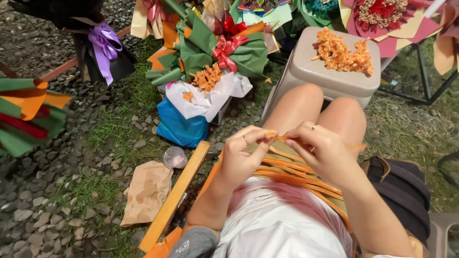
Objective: The person sits on a folding chair outdoors and repeatedly folds orange paper strips into small flower shapes by hand. Completed flowers are placed on a nearby stool while additional strips are kept on the lap.
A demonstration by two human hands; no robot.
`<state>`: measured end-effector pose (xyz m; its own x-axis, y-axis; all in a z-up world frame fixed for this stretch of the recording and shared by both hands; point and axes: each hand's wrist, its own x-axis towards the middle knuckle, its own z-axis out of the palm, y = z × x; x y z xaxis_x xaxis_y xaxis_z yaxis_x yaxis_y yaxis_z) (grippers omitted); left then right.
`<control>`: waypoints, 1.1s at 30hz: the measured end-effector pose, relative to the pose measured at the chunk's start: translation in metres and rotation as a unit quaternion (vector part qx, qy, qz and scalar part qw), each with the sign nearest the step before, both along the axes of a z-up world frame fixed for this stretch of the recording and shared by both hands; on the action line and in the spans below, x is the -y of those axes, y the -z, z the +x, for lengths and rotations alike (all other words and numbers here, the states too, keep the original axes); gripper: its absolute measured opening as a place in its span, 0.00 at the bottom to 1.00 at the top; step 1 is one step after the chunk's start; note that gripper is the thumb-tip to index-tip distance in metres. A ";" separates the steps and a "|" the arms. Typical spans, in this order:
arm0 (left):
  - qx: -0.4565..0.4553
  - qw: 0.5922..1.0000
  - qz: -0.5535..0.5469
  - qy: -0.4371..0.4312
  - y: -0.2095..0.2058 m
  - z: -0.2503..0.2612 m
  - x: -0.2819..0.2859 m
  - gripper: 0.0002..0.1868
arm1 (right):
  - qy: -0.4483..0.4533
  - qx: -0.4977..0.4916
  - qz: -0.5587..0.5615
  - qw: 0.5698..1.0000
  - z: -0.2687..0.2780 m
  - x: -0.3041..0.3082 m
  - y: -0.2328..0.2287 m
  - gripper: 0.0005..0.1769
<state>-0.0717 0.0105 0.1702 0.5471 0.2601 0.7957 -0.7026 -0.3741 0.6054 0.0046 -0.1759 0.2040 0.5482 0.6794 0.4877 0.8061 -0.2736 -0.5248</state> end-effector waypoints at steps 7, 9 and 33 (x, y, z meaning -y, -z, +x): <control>0.000 0.999 -0.034 -0.019 0.027 0.017 0.014 0.06 | 0.097 0.049 0.034 0.993 0.009 -0.009 0.023 0.03; 0.005 0.998 -0.062 -0.017 0.036 0.025 0.017 0.05 | 0.122 0.076 0.037 0.989 0.012 -0.009 0.030 0.03; 0.118 0.987 -0.075 -0.079 0.058 0.041 0.036 0.11 | -0.016 -0.196 0.338 0.920 0.006 -0.024 0.069 0.10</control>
